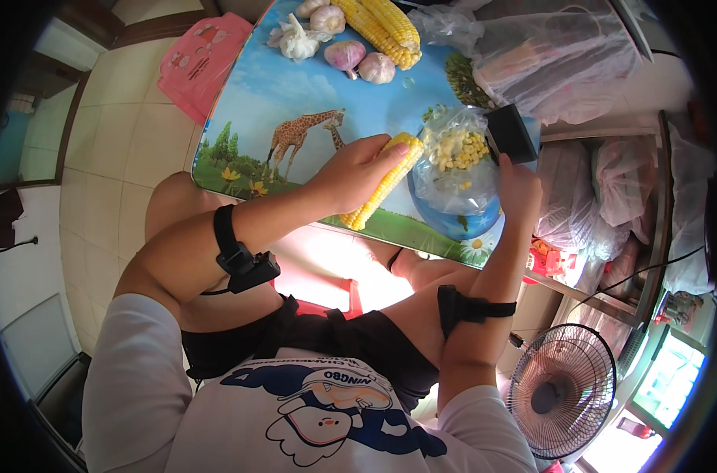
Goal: The person peels kernels off a cob of corn by hand, placing the removed kernels into a clear plastic bowl on a table.
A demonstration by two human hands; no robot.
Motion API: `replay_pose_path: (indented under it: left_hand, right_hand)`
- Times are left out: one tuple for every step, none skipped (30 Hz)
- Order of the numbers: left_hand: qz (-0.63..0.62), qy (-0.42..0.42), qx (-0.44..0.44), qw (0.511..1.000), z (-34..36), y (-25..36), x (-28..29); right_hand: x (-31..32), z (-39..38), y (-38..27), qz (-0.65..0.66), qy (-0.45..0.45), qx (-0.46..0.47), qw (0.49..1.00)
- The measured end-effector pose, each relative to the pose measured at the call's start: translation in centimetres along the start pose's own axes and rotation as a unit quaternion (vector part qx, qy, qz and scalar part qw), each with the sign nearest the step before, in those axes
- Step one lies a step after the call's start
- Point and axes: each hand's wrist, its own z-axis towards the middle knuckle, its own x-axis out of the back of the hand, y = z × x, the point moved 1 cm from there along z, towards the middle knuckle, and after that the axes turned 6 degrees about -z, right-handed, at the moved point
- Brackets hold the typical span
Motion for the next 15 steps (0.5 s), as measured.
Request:
replay_pose_path:
  left_hand:
    - [0.001,0.002,0.0,1.0,-0.1,0.0,0.1]
    - [-0.007,0.002,0.001,1.0,-0.2,0.3,0.1]
    - [-0.014,0.003,0.003,1.0,-0.3,0.4,0.0]
    - [-0.015,0.003,0.002,1.0,-0.3,0.4,0.0]
    - [-0.021,0.0,0.003,1.0,-0.2,0.3,-0.1]
    - [-0.026,-0.001,0.005,1.0,-0.2,0.3,-0.1]
    - [-0.026,0.001,0.005,1.0,-0.2,0.3,0.0]
    - [-0.02,-0.003,-0.003,1.0,0.0,0.1,-0.1]
    - [-0.015,-0.008,-0.012,1.0,0.1,0.0,-0.2]
    - [-0.018,-0.009,-0.012,1.0,0.2,-0.2,-0.3]
    - [-0.021,-0.004,-0.007,1.0,0.1,-0.2,-0.2]
    - [-0.024,0.0,-0.003,1.0,0.0,-0.2,-0.2]
    - [-0.023,0.003,-0.003,1.0,-0.1,-0.1,-0.1]
    - [-0.027,0.006,-0.007,1.0,-0.1,-0.1,-0.2]
    - [-0.032,0.009,-0.01,0.999,-0.1,-0.1,-0.2]
  right_hand:
    - [0.0,0.0,-0.4,0.002,-0.001,0.002,1.0]
    - [0.1,0.0,-0.5,0.001,-0.005,0.001,1.0]
    - [0.2,0.0,-0.6,0.002,-0.011,0.0,1.0]
    - [0.0,0.3,-0.3,0.001,-0.009,0.0,1.0]
    - [-0.5,0.7,0.5,0.001,-0.004,0.012,1.0]
    - [-1.1,1.1,1.2,0.001,-0.001,0.025,1.0]
    - [-1.8,1.6,2.3,0.001,-0.001,0.027,1.0]
    - [-2.6,2.2,3.8,0.011,0.006,0.054,0.998]
    - [-2.6,2.3,4.3,0.014,0.009,0.067,0.998]
    - [-2.5,2.4,4.9,0.017,0.013,0.081,0.996]
    - [-2.3,2.2,4.7,0.036,0.016,0.094,0.995]
    - [-2.1,2.1,4.6,0.054,0.02,0.107,0.993]
    - [-1.9,1.9,4.3,0.056,0.019,0.11,0.992]
    - [-1.5,1.7,4.2,0.07,0.018,0.103,0.992]
    - [-1.2,1.5,4.0,0.083,0.017,0.096,0.992]
